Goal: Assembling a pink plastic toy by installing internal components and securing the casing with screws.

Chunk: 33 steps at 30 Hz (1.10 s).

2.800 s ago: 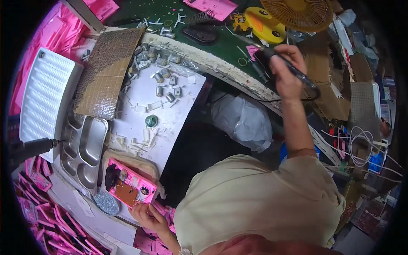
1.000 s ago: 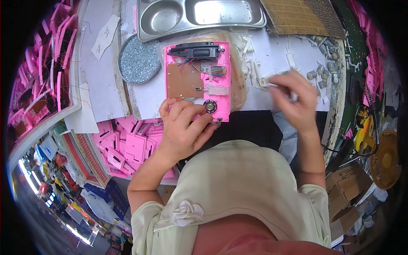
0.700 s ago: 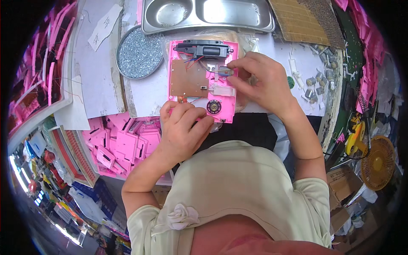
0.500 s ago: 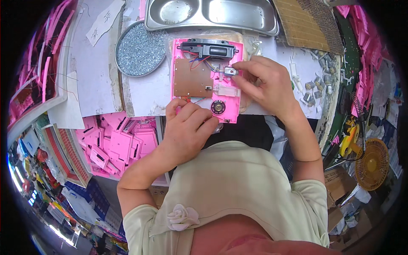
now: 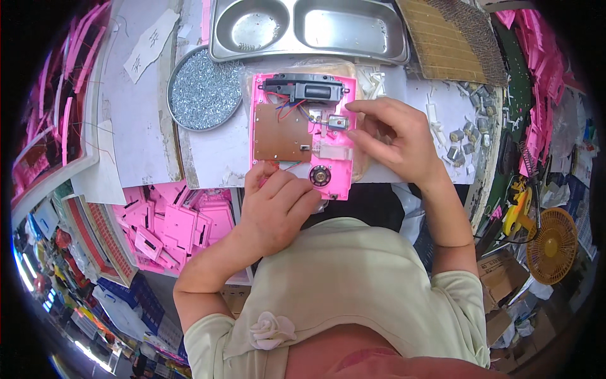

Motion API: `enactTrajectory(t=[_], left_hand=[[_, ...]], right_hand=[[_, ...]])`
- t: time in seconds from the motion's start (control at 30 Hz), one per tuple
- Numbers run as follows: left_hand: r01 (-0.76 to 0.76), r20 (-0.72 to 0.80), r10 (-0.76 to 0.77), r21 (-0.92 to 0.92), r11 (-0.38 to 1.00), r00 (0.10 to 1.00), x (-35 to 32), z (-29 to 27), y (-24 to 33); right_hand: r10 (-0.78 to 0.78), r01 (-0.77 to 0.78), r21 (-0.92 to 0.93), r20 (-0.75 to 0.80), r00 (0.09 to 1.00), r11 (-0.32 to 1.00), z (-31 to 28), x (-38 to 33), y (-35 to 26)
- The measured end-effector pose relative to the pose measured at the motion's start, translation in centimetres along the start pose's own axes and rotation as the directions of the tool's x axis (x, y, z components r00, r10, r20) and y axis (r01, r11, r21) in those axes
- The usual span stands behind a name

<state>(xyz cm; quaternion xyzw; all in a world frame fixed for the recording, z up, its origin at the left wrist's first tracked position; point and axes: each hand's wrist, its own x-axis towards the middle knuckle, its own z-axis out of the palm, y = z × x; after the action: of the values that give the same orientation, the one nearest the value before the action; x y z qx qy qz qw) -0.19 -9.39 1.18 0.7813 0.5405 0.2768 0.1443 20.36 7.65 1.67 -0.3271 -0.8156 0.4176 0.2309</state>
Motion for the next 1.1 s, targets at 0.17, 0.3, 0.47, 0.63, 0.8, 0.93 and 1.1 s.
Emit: enactTrajectory(t=[0.17,0.3,0.47,0.63,0.8,0.93,1.1], left_hand=[[-0.052,-0.013,0.052,0.018,0.998,0.999,-1.2,-0.4,-0.3],[-0.075,-0.060,0.070,-0.100,0.992,0.996,-1.1,-2.2,-0.3],[-0.037,-0.141,-0.006,-0.300,0.953,0.990,-1.3,-4.9,-0.6],[-0.027,-0.292,-0.160,-0.547,0.837,0.943,-1.8,-6.4,-0.6],[0.142,-0.210,-0.332,-0.610,0.780,0.920,-2.9,-10.7,0.4],[0.017,-0.536,-0.226,-0.367,0.930,0.814,-0.1,-15.4,2.3],[0.125,-0.358,-0.006,0.312,0.942,0.934,8.3,-15.2,6.6]], right_hand=[[-0.014,0.012,-0.031,-0.060,0.998,0.999,-1.3,0.0,0.9],[-0.112,0.123,0.097,-0.112,0.987,0.988,-1.6,1.0,1.5],[-0.166,0.122,0.307,0.121,0.979,0.944,-1.2,3.0,2.0],[-0.275,0.197,0.535,0.069,0.959,0.821,-1.2,4.0,1.0],[-0.386,0.363,0.568,-0.085,0.919,0.739,-1.7,4.8,-2.6],[-0.498,0.504,0.378,-0.122,0.859,0.777,-3.0,5.8,-7.2],[-0.600,0.646,0.128,-0.269,0.753,0.753,-3.7,6.1,-10.2]])
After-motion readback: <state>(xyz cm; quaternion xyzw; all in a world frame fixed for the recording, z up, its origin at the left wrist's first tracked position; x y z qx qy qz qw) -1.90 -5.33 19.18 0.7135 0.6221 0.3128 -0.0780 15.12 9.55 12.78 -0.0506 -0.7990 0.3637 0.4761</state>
